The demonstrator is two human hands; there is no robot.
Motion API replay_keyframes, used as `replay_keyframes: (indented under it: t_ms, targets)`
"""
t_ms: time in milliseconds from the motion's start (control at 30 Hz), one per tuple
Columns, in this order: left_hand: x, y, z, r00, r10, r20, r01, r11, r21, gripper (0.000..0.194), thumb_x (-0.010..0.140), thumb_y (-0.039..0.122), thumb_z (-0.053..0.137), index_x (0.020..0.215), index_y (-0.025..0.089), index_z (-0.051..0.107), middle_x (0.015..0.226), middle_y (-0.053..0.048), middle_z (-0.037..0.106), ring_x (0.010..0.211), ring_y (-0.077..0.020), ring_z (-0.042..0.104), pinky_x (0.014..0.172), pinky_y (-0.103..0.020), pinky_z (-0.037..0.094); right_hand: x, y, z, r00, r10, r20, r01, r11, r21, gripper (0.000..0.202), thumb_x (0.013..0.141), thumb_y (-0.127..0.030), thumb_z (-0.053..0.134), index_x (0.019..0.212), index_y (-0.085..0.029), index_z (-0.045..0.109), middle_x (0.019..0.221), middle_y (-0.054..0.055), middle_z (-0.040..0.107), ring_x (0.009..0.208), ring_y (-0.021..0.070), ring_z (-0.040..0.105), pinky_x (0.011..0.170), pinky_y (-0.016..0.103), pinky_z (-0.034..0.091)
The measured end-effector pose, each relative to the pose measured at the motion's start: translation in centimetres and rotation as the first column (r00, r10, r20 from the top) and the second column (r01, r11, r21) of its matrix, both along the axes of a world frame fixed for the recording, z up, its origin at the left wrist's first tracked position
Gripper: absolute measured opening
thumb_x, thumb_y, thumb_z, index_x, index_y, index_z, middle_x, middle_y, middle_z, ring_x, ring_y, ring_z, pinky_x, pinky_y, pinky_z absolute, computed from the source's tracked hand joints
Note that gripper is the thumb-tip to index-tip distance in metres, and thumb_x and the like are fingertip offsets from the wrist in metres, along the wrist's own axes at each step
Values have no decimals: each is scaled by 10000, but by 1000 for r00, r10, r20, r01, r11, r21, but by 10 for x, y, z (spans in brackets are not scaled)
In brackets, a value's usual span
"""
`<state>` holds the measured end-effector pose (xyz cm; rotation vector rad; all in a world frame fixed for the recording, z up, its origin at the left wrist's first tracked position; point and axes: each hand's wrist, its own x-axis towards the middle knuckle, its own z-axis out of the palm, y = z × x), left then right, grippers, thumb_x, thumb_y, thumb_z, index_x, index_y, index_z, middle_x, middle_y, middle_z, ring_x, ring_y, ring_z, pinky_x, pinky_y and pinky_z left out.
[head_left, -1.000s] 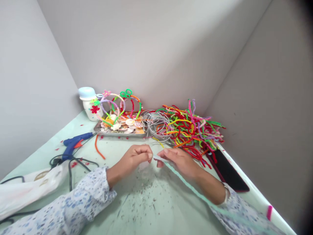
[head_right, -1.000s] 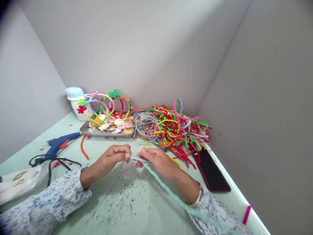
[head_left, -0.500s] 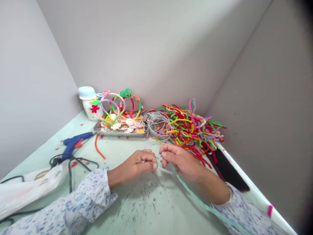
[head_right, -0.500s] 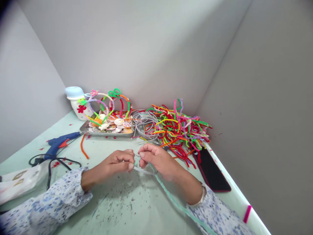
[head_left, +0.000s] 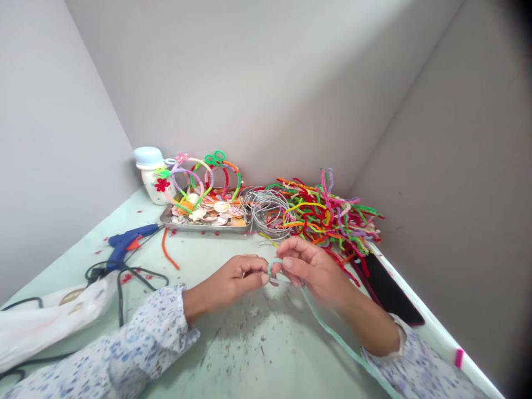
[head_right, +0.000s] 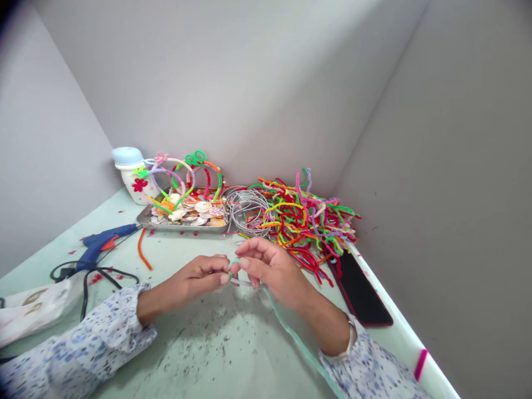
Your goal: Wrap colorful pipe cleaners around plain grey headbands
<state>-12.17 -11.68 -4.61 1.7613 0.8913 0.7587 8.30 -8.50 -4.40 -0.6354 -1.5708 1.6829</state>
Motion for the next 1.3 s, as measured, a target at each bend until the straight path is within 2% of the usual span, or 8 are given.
replay_keyframes:
  t_ms: [267, 600, 667, 800, 833, 933, 1000, 1300]
  targets:
    - [2, -1, 5, 997, 46, -57, -42, 996, 74, 216, 874, 280, 508, 795, 152, 663, 749, 3, 521, 686, -123, 484, 653, -244, 351, 10, 4, 15, 991, -10, -131, 14, 999, 31, 185, 826, -313, 668, 992, -236, 640, 876, 22, 706, 479, 69, 482, 471, 221, 399]
    - [-3, 4, -4, 979, 204, -27, -194, 960, 200, 231, 874, 289, 494, 751, 159, 641, 724, -4, 544, 724, -146, 508, 688, -266, 365, 31, 23, 35, 921, -341, -190, 382, 888, 255, 192, 846, -404, 592, 979, -267, 611, 865, 16, 688, 663, 151, 632, 608, 312, 535]
    - [-3, 4, -6, 970, 242, 4, -239, 951, 195, 231, 878, 301, 494, 766, 162, 641, 724, -3, 546, 731, -147, 512, 689, -264, 368, 36, 24, 38, 837, -526, -155, 533, 717, 449, 223, 883, -383, 548, 1049, -248, 607, 1038, 59, 664, 871, 193, 651, 765, 382, 541]
    - [0, 4, -6, 931, 364, 35, -365, 918, 156, 205, 867, 289, 506, 743, 161, 608, 723, 0, 553, 715, -145, 509, 668, -259, 363, 36, 7, 44, 465, -789, -402, 616, -37, 787, 247, 791, -242, 680, 1032, -204, 646, 1145, 89, 603, 1119, 258, 539, 972, 473, 423]
    - [0, 4, -6, 920, 389, 35, -390, 909, 149, 204, 865, 283, 508, 726, 161, 594, 714, 3, 546, 707, -144, 505, 663, -259, 360, 32, 0, 45, 504, -751, -427, 568, -85, 819, 199, 789, -193, 671, 987, -206, 660, 1056, 71, 634, 1047, 241, 571, 939, 451, 444]
    - [2, 2, -5, 905, 424, 27, -422, 890, 174, 208, 873, 276, 498, 712, 164, 568, 697, 11, 518, 704, -145, 490, 669, -263, 356, 14, -15, 38, 800, -585, -137, 317, 217, 923, 136, 838, -120, 592, 890, -222, 664, 808, 19, 672, 769, 174, 628, 722, 331, 512]
    - [4, 0, -6, 910, 413, 15, -406, 886, 226, 207, 889, 270, 485, 725, 168, 562, 714, 12, 515, 719, -145, 484, 689, -268, 353, 0, -18, 28, 829, -558, 32, 204, 356, 912, 112, 852, -158, 596, 920, -219, 661, 854, 37, 687, 812, 190, 626, 749, 348, 504]
    - [16, -11, -16, 935, 336, -111, -262, 867, 423, 265, 927, 233, 452, 677, 173, 514, 673, 25, 474, 739, -146, 458, 741, -283, 326, -21, -13, -16, 831, -535, 153, 234, 585, 776, 157, 874, -204, 579, 719, -190, 597, 692, 7, 575, 675, 151, 559, 625, 265, 438]
